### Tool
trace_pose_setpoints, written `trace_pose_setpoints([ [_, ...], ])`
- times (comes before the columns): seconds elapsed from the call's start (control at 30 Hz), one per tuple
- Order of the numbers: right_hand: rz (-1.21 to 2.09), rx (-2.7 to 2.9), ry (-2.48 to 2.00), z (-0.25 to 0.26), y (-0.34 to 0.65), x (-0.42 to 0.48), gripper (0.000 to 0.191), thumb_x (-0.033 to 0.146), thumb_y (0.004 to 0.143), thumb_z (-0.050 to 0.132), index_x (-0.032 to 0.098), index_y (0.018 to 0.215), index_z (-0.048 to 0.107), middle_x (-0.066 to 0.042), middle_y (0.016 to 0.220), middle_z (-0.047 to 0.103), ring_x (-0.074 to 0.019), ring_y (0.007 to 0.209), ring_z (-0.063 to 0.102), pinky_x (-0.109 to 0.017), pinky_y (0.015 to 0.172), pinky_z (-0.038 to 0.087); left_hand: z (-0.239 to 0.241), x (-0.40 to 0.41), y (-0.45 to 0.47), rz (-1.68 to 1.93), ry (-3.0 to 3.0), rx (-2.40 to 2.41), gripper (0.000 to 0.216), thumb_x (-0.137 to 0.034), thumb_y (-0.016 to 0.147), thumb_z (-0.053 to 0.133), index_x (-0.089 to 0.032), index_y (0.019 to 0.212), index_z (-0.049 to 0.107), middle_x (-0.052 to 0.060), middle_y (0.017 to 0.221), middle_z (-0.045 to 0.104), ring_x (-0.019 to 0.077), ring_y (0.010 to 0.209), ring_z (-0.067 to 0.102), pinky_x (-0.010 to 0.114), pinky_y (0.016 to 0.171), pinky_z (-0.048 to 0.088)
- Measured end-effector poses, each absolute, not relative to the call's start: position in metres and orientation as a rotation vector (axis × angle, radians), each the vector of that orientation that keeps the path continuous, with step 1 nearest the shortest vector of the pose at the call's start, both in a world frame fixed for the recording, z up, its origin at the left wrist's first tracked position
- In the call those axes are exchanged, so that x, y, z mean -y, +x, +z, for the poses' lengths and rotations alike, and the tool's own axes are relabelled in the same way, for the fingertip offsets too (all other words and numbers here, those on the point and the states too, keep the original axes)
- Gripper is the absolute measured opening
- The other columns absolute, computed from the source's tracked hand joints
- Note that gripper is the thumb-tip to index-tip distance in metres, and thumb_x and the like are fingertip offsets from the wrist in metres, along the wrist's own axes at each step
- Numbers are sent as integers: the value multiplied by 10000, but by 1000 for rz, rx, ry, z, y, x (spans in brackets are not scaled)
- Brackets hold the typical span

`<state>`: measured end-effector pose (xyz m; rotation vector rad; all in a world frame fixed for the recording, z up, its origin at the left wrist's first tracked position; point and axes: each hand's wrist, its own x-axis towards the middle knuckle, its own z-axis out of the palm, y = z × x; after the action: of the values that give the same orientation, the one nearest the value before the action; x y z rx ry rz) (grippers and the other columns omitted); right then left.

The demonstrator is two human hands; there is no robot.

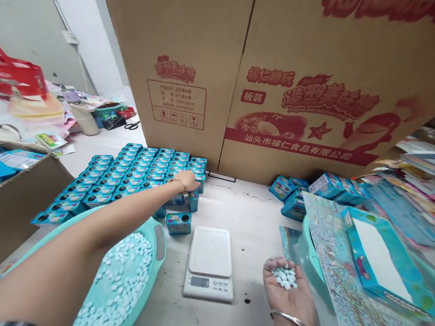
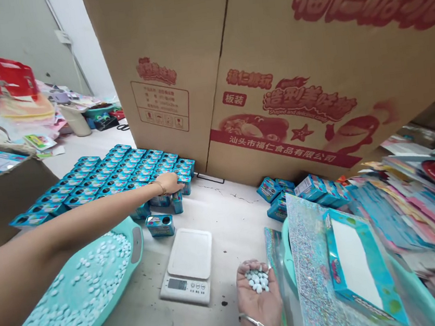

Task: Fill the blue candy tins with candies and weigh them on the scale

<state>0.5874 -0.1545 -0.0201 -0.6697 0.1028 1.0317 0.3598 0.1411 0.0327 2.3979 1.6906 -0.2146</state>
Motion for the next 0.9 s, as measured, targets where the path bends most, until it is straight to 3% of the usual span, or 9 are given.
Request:
trace_pose_setpoints([
  [0.1, 1000, -168, -691, -19, 588, 155, 109, 132, 721, 594, 227, 722, 541, 22, 693, 545, -145, 637, 596, -335, 540, 541, 35, -130, 349, -168, 2565, -1552, 308, -296, 860, 580, -101, 1093, 631, 171, 1076, 653, 270, 995, 625, 366, 796, 494],
  [0.23, 1005, -336, -645, -15, 581, 151, 123, 96, 684, 603, 180, 727, 524, 26, 708, 540, -125, 644, 574, -299, 551, 539, 30, -108, 341, -137, 2816, -1161, 374, -152, 682, 689, -188, 1053, 669, 134, 1210, 600, 287, 1143, 532, 329, 832, 456],
  [0.4, 1053, -345, -604, -15, 571, 148, 114, 115, 701, 611, 176, 740, 523, 17, 722, 540, -118, 660, 569, -282, 583, 542, 11, -108, 356, -94, 2909, -1145, 192, -205, 754, 684, -104, 918, 692, 181, 1088, 635, 302, 1099, 531, 397, 881, 430],
  [0.5, 1058, -354, -604, -13, 570, 151, 114, 122, 699, 609, 177, 737, 516, 15, 718, 537, -115, 659, 562, -273, 587, 537, 4, -121, 371, -58, 2862, -1329, 220, -288, 823, 667, -84, 905, 668, 152, 989, 653, 260, 999, 579, 400, 843, 457],
  [0.6, 1047, -396, -590, -8, 570, 156, 108, 104, 701, 589, 175, 737, 516, 12, 715, 534, -112, 653, 555, -261, 580, 528, 5, -129, 377, 18, 2791, -1491, 345, -415, 850, 649, -102, 993, 633, 105, 975, 650, 221, 941, 605, 380, 813, 484],
  [0.73, 1022, -409, -576, -3, 574, 165, 107, 78, 710, 557, 172, 748, 521, 11, 711, 531, -112, 648, 550, -261, 571, 523, 18, -121, 357, 225, 2752, -1593, 561, -547, 867, 561, -94, 1197, 527, 168, 1098, 621, 278, 1054, 582, 349, 803, 476],
  [0.83, 1000, -383, -592, -6, 577, 171, 105, 81, 705, 555, 171, 740, 514, 11, 703, 531, -113, 644, 549, -261, 564, 522, 28, -111, 323, 305, 2784, -1556, 502, -507, 934, 433, -130, 1263, 477, 163, 1196, 573, 273, 1132, 539, 337, 856, 451],
  [0.9, 1003, -338, -610, -9, 576, 173, 101, 88, 704, 559, 171, 733, 509, 15, 698, 531, -112, 642, 548, -261, 561, 522, 32, -106, 299, 267, 2827, -1497, 416, -430, 916, 482, -160, 1231, 514, 140, 1185, 569, 271, 1117, 535, 345, 869, 438],
])
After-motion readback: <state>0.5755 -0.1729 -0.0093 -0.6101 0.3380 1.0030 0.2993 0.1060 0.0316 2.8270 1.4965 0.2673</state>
